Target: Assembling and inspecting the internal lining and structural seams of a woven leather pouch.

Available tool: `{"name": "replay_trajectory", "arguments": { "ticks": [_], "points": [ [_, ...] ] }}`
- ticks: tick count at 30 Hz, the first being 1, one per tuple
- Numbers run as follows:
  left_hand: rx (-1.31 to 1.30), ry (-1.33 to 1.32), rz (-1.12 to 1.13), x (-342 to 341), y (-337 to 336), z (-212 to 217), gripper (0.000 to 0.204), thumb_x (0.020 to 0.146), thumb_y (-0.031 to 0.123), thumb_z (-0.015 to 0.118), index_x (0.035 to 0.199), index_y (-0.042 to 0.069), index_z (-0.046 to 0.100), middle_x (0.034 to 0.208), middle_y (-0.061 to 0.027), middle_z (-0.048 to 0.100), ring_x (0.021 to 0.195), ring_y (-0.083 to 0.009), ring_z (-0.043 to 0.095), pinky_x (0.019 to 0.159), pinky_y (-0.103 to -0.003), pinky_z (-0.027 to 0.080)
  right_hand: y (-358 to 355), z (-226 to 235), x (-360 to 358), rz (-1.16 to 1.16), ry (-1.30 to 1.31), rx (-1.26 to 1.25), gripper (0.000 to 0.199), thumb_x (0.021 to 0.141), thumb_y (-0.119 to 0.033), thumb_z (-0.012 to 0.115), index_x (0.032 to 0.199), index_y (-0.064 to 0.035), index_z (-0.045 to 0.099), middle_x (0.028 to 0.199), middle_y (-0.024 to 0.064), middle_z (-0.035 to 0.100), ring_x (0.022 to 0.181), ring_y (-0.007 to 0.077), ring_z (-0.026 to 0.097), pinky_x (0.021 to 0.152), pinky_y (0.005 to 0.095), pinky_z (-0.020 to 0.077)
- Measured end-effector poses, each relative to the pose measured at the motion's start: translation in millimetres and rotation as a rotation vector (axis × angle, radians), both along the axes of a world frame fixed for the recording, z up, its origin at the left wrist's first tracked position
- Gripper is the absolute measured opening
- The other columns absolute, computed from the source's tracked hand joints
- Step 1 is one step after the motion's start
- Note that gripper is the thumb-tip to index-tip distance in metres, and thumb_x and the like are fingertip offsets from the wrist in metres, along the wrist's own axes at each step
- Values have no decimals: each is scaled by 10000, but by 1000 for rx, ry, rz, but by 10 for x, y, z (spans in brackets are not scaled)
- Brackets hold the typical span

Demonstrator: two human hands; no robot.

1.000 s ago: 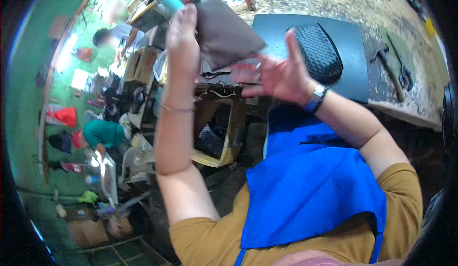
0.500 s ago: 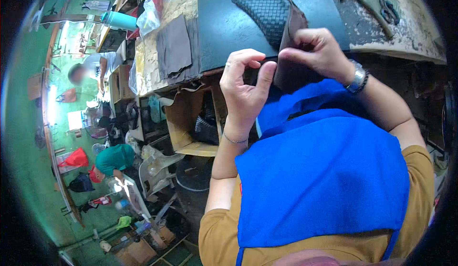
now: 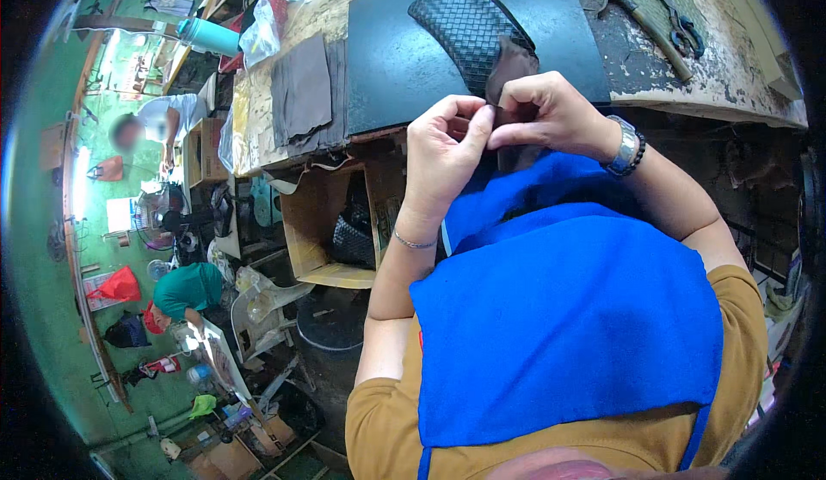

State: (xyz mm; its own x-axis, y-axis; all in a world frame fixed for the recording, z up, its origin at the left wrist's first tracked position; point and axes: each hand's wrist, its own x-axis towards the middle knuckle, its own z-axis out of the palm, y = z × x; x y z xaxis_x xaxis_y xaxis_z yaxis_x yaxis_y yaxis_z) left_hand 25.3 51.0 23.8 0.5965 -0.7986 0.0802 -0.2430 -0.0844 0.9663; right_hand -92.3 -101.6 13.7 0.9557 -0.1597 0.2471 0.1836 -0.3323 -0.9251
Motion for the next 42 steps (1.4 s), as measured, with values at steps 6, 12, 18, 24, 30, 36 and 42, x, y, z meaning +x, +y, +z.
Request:
{"name": "replay_trajectory", "arguments": {
  "ticks": [6, 12, 18, 24, 30, 36, 42],
  "points": [
    [-104, 49, 73, 170, 40, 100, 78, 864, 84, 675, 824, 29, 638, 680, 85, 547, 591, 32, 441, 514, -141, 333, -71, -73, 47, -45, -50, 427, 117, 896, -128, 664, 912, -24, 614, 857, -29, 614, 791, 21, 539, 704, 192, 449],
    [-125, -165, 107, 285, 23, 355, 91, 867, 87, 660, 821, 16, 626, 680, 48, 573, 602, 1, 504, 539, -166, 395, -296, -113, -39, -262, -516, -460, 237, 766, 96, 565, 952, -49, 591, 1131, 170, 633, 950, 296, 646, 816, 341, 531],
    [-318, -650, -243, 34, -303, 793, 87, 778, 69, 717, 763, 34, 638, 717, -46, 637, 584, -105, 603, 575, -239, 480, -360, -196, -133, -329, -303, -283, 335, 792, 97, 488, 1091, 0, 603, 1229, 177, 583, 1087, 262, 588, 939, 326, 457],
    [-112, -682, -94, 488, -1036, 949, 431, 905, 411, 598, 1007, -3, 659, 852, -84, 688, 734, -126, 627, 679, -248, 486, -785, -150, -553, -119, -436, 671, 784, 938, -642, 300, 1290, 28, 507, 1227, 133, 592, 1153, 190, 540, 1007, 347, 407],
    [737, -983, -73, 775, -1788, 213, 866, 768, 585, 572, 1373, -7, 386, 1284, -270, 511, 1188, -369, 528, 980, -423, 441, -800, 258, -549, -571, -137, 11, 265, 897, -74, 645, 1146, 12, 617, 1087, 54, 665, 956, 88, 564, 872, 248, 452],
    [681, -480, -133, 1150, -1618, 251, 713, 770, 240, 499, 1380, -72, 302, 987, -299, 647, 848, -350, 673, 742, -385, 526, -973, 509, -544, -373, -33, -60, 252, 931, -105, 594, 1150, 20, 606, 1006, 37, 666, 914, 65, 560, 839, 253, 463],
    [44, -49, -29, 1173, -856, -25, 670, 794, -1, 410, 1449, 60, 283, 1062, -89, 574, 742, -112, 545, 630, -264, 504, -1362, 878, -81, -448, -376, -561, 302, 948, -229, 583, 1143, 1, 604, 968, 50, 679, 832, 97, 617, 737, 279, 506]
  ]
}}
